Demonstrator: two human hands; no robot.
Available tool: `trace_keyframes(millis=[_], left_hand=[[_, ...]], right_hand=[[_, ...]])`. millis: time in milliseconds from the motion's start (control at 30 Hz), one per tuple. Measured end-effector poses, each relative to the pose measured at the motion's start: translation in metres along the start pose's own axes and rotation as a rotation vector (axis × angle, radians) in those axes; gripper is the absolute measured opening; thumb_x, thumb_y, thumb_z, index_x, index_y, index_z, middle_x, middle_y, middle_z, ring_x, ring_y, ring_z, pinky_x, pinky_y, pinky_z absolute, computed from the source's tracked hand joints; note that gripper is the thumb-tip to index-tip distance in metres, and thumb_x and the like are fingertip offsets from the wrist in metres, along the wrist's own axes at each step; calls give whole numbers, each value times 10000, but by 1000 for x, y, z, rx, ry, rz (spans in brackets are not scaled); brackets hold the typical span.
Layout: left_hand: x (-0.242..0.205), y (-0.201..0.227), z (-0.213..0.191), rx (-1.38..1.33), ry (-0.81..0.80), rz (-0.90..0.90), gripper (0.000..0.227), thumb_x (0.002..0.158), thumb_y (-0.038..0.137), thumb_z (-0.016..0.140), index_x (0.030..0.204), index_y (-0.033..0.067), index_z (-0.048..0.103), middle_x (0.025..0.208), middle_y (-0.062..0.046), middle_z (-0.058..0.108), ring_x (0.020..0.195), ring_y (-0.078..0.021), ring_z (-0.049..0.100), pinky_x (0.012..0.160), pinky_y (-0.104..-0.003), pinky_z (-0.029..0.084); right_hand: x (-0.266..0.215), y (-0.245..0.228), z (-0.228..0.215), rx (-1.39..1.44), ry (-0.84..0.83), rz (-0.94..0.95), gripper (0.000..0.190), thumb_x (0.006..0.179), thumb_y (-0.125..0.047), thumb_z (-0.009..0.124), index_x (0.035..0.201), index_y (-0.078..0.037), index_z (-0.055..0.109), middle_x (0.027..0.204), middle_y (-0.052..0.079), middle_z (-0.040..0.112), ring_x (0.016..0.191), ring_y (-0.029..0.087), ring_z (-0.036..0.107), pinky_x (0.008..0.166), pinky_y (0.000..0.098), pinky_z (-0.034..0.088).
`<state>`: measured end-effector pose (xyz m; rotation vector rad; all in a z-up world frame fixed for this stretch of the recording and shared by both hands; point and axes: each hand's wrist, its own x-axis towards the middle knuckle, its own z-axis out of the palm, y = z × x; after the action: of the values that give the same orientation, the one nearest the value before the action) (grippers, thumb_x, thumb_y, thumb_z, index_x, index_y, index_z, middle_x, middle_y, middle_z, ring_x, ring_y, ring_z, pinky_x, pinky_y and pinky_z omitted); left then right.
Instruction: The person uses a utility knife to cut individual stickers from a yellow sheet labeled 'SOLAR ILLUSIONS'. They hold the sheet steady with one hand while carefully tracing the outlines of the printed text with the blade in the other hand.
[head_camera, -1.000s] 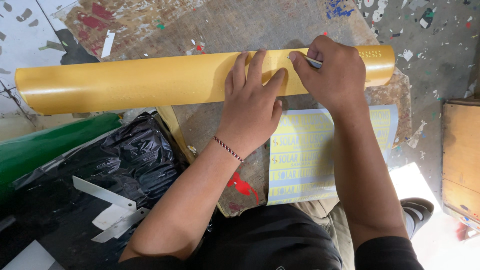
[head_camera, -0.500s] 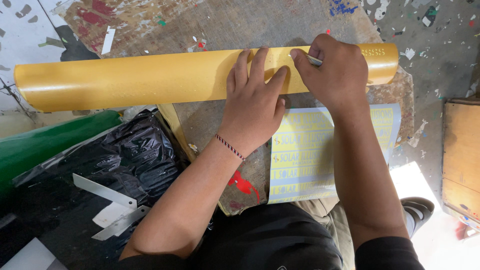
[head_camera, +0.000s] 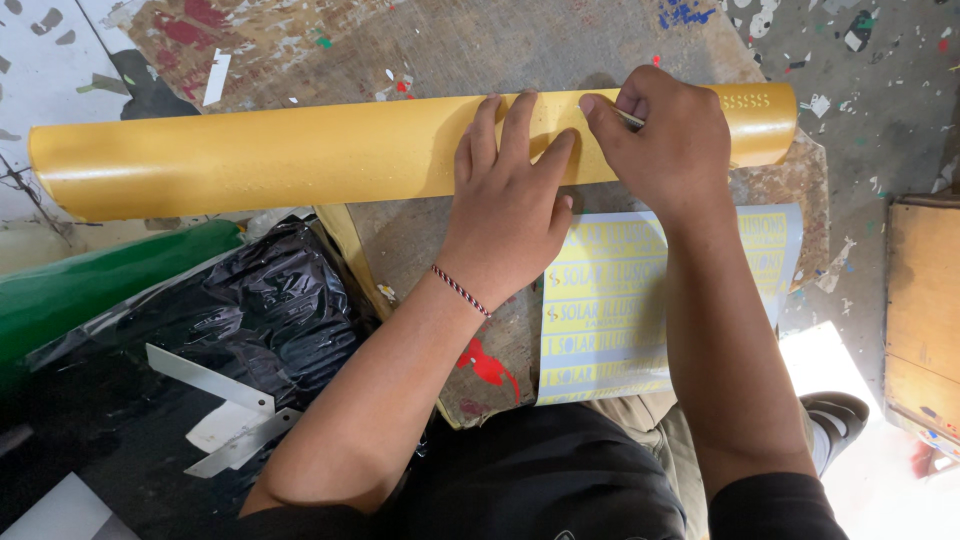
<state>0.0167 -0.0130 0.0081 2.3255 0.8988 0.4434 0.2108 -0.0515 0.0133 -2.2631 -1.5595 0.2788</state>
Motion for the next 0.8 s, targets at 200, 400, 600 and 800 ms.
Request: trace_keyframes(millis=[200, 400, 600, 800], left_hand=[[1, 0, -1, 0, -14, -2, 551, 851, 221, 746, 1364, 75, 607, 1549, -217, 322, 1468, -482, 232, 1178, -626, 263], [1, 0, -1, -3, -17, -2, 557, 845, 230, 745, 1362, 73, 607, 1551, -222, 318, 1466, -483, 230, 1173, -627, 261], [0, -1, 0, 2, -10, 0, 556, 848, 230, 745, 1366, 80, 609, 1553, -219, 324, 1467, -484, 234, 1174, -631, 264], [0, -2, 1, 3, -11, 4, 557, 851, 235, 747, 1368, 82, 608, 1558, -221, 319, 1467, -484, 234, 1169, -635, 266]], right_hand=[[1, -1, -1, -29, -39, 54, 392, 968, -365, 820, 844, -22, 676, 676, 128, 658, 571, 286, 639, 561, 391, 498], [0, -1, -1, -66, -6, -15, 420, 980, -384, 845, 841, -25, 677, 677, 126, 658, 582, 293, 640, 559, 397, 495], [0, 2, 0, -69, -1, -20, 427, 977, -389, 855, 835, -29, 676, 680, 118, 659, 584, 290, 644, 561, 394, 499], [1, 10, 4, -31, 26, -55, 417, 968, -371, 876, 829, -31, 679, 713, 101, 677, 586, 254, 636, 567, 370, 500]])
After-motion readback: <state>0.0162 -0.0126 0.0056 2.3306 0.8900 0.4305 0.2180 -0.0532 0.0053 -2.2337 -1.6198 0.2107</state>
